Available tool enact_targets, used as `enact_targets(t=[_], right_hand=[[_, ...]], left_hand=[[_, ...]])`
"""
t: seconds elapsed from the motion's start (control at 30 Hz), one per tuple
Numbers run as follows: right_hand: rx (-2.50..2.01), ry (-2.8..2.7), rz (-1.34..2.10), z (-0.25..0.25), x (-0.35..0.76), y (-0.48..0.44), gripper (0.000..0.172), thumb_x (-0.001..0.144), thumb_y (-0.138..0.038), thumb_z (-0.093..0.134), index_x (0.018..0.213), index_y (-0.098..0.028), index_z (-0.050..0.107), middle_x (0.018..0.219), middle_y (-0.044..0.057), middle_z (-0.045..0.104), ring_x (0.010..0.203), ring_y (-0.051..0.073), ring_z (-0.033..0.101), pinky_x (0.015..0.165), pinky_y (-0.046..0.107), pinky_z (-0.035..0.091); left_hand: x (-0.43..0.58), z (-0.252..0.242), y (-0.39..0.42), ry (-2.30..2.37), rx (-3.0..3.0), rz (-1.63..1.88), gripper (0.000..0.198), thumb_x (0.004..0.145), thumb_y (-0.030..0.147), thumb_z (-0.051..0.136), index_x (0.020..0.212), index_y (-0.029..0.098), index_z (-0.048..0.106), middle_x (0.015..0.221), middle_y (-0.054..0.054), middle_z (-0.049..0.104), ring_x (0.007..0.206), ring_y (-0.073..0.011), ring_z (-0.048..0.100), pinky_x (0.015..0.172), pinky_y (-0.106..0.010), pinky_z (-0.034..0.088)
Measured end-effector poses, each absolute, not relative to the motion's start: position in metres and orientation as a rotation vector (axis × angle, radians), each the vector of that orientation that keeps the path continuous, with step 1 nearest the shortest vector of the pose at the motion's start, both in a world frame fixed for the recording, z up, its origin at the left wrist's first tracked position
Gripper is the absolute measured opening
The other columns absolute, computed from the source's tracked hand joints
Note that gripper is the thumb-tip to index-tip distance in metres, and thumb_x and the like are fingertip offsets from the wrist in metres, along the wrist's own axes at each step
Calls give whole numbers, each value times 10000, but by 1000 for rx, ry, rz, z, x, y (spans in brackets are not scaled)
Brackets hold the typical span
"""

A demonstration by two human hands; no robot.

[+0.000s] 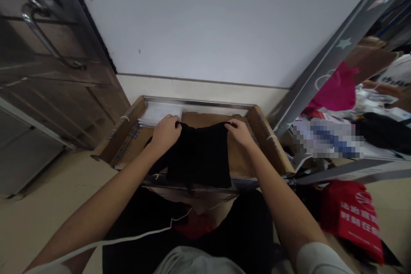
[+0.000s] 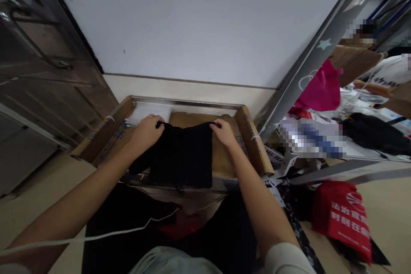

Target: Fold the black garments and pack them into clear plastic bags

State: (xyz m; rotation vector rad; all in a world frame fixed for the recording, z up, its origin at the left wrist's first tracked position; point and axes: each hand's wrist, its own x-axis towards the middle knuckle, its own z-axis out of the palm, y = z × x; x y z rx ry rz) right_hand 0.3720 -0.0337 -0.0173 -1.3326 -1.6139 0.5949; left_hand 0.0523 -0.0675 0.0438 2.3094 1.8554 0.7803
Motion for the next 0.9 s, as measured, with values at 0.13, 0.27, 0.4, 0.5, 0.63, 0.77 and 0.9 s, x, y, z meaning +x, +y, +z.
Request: enact_targets(t=[0.13,0.27,0.4,0.5,0.63,0.77,0.9], right_hand=[[-1442,-1673,524,-42,371,-7,226,771,-436,648,721,-215,633,718,13,647,724,205,561,747,349,461],[-1450,-1657,414,-64,370,-1,196,773,-417,647,781,-221,638,827,51,686,802,236,604,802,391,485],[-1409,-1652,353,-76,369,-2,203,814,-408,635,888,-220,658,927,85,703,899,264,635,864,430,501],[-1398,-1660,310,-79,368,-5,210,850,-401,601,931,-217,662,943,96,705,919,272,639,884,445,500],[-1382,-1684,300,-80,369,-7,203,855,-388,587,935,-215,657,933,96,701,909,274,641,874,442,500],[-1380,-1693,299,-79,370,-8,190,847,-381,585,911,-216,654,918,96,699,900,272,632,865,436,495],[-1389,-1669,315,-79,370,-7,157,830,-367,585,860,-223,639,885,81,690,874,260,625,848,420,489]], left_hand=[[56,28,-37,1913,2251,700,228,887,201,525,995,205,725,1031,-120,656,967,-266,654,903,-372,503],[53,18,-30,1945,2240,634,270,933,251,499,1077,225,726,1041,-134,682,968,-290,666,862,-384,503],[55,20,-41,1915,2304,605,385,982,310,461,1322,271,637,1057,-113,744,990,-299,683,868,-392,490],[71,21,-58,1589,2550,458,400,992,348,456,1356,332,621,1079,-75,760,946,-273,701,845,-373,486],[99,20,-75,1378,2658,222,397,961,508,484,969,238,775,887,-110,755,814,-284,700,743,-369,479],[95,30,-67,1599,2397,458,427,930,511,516,740,190,723,784,-114,719,751,-248,666,687,-343,448],[38,45,-52,1657,2077,642,201,778,372,672,701,186,689,666,-44,667,648,-198,605,616,-307,419]])
